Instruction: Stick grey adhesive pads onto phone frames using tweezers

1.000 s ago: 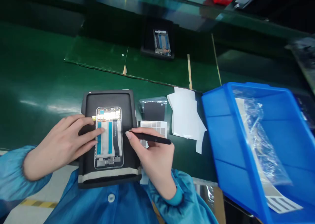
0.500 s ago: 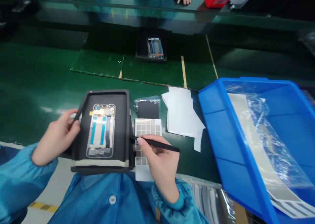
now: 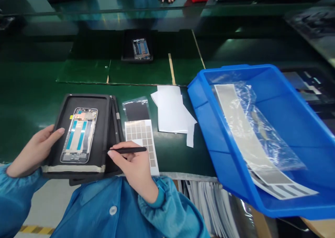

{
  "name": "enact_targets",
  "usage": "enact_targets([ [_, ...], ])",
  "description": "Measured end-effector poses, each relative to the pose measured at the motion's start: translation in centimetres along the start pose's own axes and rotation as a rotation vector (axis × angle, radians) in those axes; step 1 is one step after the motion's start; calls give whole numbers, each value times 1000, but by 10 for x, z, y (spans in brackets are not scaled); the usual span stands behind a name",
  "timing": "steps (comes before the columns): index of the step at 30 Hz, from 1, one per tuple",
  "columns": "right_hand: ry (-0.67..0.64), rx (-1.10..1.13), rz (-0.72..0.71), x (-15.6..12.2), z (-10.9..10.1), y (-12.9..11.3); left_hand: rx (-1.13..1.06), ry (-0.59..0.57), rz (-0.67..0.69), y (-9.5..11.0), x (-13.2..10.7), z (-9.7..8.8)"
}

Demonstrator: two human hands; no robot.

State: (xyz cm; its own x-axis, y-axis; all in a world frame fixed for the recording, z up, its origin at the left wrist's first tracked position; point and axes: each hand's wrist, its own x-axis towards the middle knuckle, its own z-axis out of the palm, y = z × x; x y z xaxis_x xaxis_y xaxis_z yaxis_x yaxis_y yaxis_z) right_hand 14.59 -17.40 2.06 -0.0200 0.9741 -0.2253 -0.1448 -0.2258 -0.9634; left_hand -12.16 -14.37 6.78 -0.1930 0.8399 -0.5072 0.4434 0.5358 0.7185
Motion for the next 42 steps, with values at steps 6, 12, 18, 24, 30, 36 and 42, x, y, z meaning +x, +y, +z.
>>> enact_targets([
  [6, 104, -101, -133, 13, -45, -5, -168, 328, -107, -12, 17, -61],
  [12, 178, -187, -221, 34, -84, -14, 546, 542, -113, -27, 64, -130],
  [18, 207, -215, -301, 60, -81, -28, 995, 546, 440, 35, 67, -55],
  [24, 197, -191, -440, 107, -75, -29, 776, 31, 837, 100, 78, 82],
  [30, 224, -165, -457, 134, -80, -14, 678, -67, 822, 117, 103, 146],
  [36, 194, -194, -445, 135, -85, -4, 597, -56, 761, 114, 110, 154],
  [42, 171, -207, -482, 136, -86, 1, 538, -54, 738, 113, 107, 154],
])
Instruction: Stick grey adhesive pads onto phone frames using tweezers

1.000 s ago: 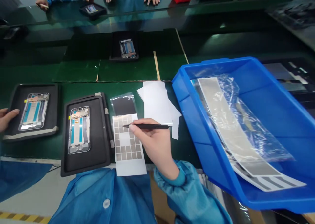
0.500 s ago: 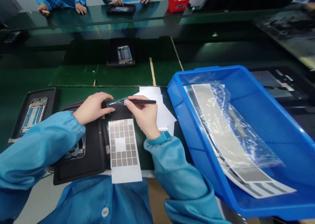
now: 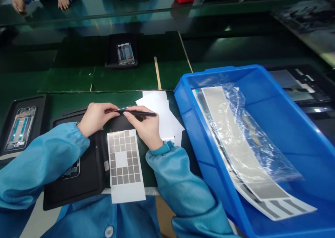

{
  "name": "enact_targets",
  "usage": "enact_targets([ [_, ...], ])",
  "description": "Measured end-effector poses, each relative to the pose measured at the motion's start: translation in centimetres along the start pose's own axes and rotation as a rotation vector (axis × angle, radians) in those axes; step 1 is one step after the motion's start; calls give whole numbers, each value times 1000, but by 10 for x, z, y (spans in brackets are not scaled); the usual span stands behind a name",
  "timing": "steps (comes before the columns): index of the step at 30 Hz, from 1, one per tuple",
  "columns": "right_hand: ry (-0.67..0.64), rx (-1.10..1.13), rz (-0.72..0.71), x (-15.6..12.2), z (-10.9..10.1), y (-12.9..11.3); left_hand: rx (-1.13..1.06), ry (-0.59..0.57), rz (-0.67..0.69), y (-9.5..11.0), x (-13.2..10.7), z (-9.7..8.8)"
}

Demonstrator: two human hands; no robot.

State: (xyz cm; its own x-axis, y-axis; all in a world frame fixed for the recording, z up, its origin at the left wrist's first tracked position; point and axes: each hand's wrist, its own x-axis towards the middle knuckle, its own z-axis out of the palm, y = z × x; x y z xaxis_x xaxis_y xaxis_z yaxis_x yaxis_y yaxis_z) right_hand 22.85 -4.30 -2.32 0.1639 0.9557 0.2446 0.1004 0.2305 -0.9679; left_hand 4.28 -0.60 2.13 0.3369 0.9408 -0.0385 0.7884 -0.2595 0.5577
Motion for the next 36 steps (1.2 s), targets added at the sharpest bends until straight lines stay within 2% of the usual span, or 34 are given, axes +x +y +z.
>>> enact_targets([
  [4, -15, -17, -31, -2, 0, -3, 33, 12, 23, 1, -2, 1],
  [11, -33, -10, -79, -3, 1, -5, 182, -31, 75, 4, -3, 2],
  [18, -29, -1, -124, -2, 2, -2, 224, -84, 84, 5, -1, 3],
  [36, -5, -14, -70, -2, 4, 0, 218, -109, 85, 2, -2, 4],
])
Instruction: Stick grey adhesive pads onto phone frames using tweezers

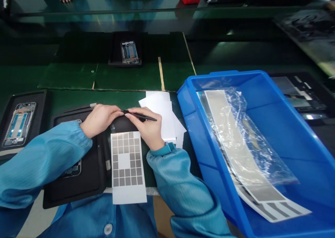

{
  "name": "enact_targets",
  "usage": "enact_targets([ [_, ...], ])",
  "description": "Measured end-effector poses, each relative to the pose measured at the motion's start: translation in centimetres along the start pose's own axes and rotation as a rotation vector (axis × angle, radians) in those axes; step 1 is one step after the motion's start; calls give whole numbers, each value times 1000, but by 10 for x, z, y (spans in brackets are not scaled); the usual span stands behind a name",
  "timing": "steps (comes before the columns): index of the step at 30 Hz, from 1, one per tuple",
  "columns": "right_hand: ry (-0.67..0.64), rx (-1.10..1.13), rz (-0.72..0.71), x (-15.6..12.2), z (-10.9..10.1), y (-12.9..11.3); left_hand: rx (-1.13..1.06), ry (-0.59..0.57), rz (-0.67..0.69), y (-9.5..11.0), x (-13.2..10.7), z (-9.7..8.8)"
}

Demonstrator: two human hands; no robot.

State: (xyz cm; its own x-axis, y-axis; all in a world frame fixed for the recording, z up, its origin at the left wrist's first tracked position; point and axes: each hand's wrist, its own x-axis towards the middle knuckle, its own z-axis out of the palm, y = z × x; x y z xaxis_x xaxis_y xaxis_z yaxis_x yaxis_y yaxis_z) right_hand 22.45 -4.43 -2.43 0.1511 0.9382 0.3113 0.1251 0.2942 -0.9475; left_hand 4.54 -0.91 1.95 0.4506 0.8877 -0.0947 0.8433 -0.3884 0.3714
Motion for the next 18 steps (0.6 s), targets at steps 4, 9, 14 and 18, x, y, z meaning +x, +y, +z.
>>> enact_targets([
  [4, 0, -3, 4, 0, 0, 0, 19, -3, 3, 0, 0, 0],
  [9, 7, -9, 23, 0, 0, 0, 49, -12, 10, 0, 1, 0],
  [14, 32, -35, 52, 2, 0, -1, 100, -23, 16, 1, 0, 1],
  [18, 77, -2, 75, 3, -1, -3, 155, -11, 24, 5, 1, 4],
])
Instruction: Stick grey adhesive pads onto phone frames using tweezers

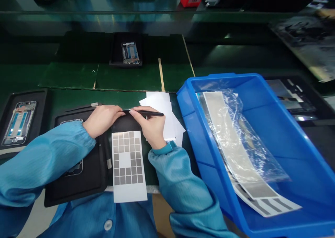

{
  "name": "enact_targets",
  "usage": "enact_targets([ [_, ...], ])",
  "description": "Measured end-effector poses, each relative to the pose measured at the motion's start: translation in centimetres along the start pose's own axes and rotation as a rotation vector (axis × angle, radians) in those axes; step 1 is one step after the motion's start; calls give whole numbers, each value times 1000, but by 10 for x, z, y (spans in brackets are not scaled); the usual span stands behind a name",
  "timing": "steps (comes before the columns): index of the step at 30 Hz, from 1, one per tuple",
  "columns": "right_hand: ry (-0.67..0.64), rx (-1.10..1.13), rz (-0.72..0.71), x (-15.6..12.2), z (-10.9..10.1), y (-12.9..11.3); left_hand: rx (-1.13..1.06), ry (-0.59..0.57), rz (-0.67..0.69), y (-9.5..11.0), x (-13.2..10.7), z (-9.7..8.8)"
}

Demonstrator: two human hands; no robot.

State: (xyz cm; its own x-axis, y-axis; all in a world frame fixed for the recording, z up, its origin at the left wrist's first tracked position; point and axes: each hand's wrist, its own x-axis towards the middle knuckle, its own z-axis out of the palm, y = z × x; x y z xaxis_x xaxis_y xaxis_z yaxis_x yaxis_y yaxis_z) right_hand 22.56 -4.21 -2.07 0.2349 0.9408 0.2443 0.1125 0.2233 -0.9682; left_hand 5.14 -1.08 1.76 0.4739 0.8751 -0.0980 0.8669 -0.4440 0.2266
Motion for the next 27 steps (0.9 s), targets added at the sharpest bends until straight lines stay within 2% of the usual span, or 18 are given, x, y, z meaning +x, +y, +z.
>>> enact_targets([
  [3, 20, 39, 48, 2, -1, 2, 32, 33, 26, 2, -6, -9],
  [5, 12, 65, 90, 2, -3, 2, 91, 106, 37, -2, -21, -23],
  [8, -16, 78, 143, 0, -2, -6, 162, 227, 58, -22, -62, -46],
  [11, -114, 49, 230, -7, 6, -26, 119, 291, 39, -51, -116, -57],
  [14, -259, 1, 338, -18, 26, -50, 39, 334, -61, -74, -162, -48],
  [17, -366, -9, 375, -32, 58, -68, -38, 376, -115, -84, -185, -28],
  [22, -403, -60, 412, -47, 112, -77, -128, 429, -137, -86, -189, -4],
  [27, -367, -106, 418, -50, 137, -70, -176, 419, -157, -88, -187, 7],
])
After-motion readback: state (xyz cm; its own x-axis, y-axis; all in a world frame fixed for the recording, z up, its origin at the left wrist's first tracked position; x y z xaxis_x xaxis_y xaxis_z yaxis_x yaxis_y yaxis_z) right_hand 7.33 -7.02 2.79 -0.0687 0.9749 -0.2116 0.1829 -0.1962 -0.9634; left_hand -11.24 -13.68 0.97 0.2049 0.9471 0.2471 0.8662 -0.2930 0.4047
